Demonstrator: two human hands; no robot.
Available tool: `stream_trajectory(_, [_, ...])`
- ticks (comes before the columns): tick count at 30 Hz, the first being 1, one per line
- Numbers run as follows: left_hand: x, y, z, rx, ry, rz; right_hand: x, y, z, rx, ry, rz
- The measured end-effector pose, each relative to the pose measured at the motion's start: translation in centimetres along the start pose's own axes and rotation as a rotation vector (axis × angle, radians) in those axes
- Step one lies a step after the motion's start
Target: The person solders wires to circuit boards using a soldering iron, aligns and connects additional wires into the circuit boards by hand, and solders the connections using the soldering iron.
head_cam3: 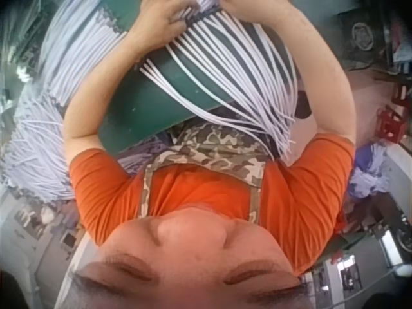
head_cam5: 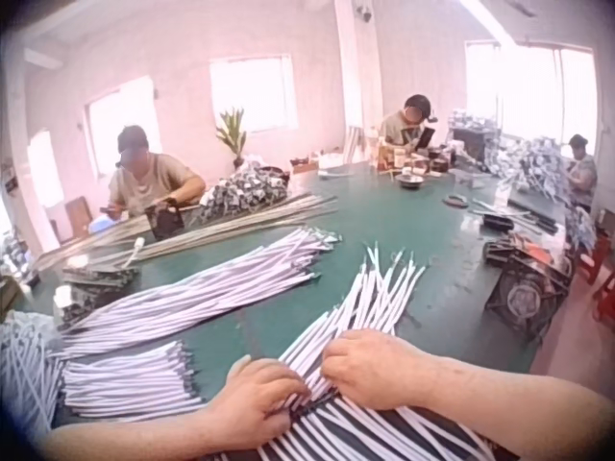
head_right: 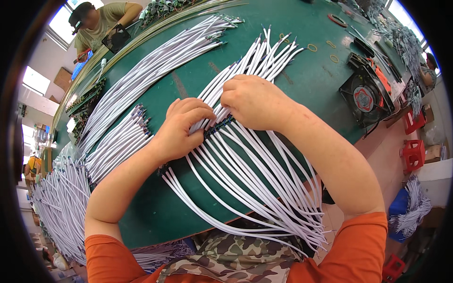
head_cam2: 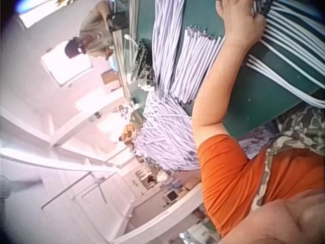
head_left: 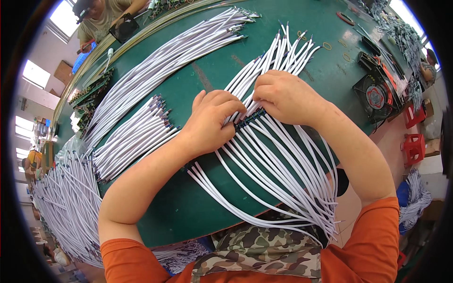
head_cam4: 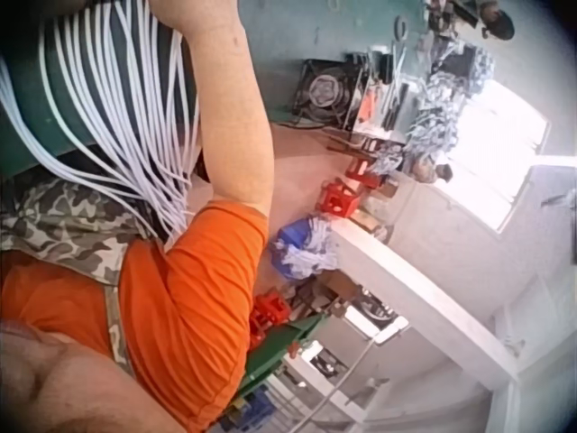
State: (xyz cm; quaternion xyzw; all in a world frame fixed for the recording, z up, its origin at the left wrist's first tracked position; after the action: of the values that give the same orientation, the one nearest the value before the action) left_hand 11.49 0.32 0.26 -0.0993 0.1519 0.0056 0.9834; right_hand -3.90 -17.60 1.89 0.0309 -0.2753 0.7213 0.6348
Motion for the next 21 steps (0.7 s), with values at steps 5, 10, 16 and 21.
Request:
stream_trajectory(5, [0.8, -0.5, 0.4, 0.063, -0.025, -0.074, 0.0, -0.3, 0.5, 0.053, -0.042, -0.026])
stream_trajectory(10, [1.6, -1.0, 0.7, 0.026, -0.19, -0.196, -0.8, -0.5, 0.4, 0.067, -0.016, -0.013])
stream_trajectory(16, [2.0, -1.2, 0.6, 0.063, -0.174, -0.205, -0.8, -0.9, 1.6, 0.152, -0.049, -0.061])
stream_trajectory(21, [1.9, -1.7, 0.7, 0.108, -0.145, -0.204, -1.1, -1.4, 2.0, 0.214, -0.051, -0.085])
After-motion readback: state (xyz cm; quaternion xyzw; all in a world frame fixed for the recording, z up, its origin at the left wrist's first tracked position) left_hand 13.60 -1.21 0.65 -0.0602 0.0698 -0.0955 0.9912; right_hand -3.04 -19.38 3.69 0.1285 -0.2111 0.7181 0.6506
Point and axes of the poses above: each hand's wrist, its own y-axis away from the middle knuckle, its own z-axis out of the back of the hand, x = y × z, the point moved 1 cm from there along -y, towards the middle knuckle, and after that the axes turned 11 degrees about -y, right-handed, at the moved point
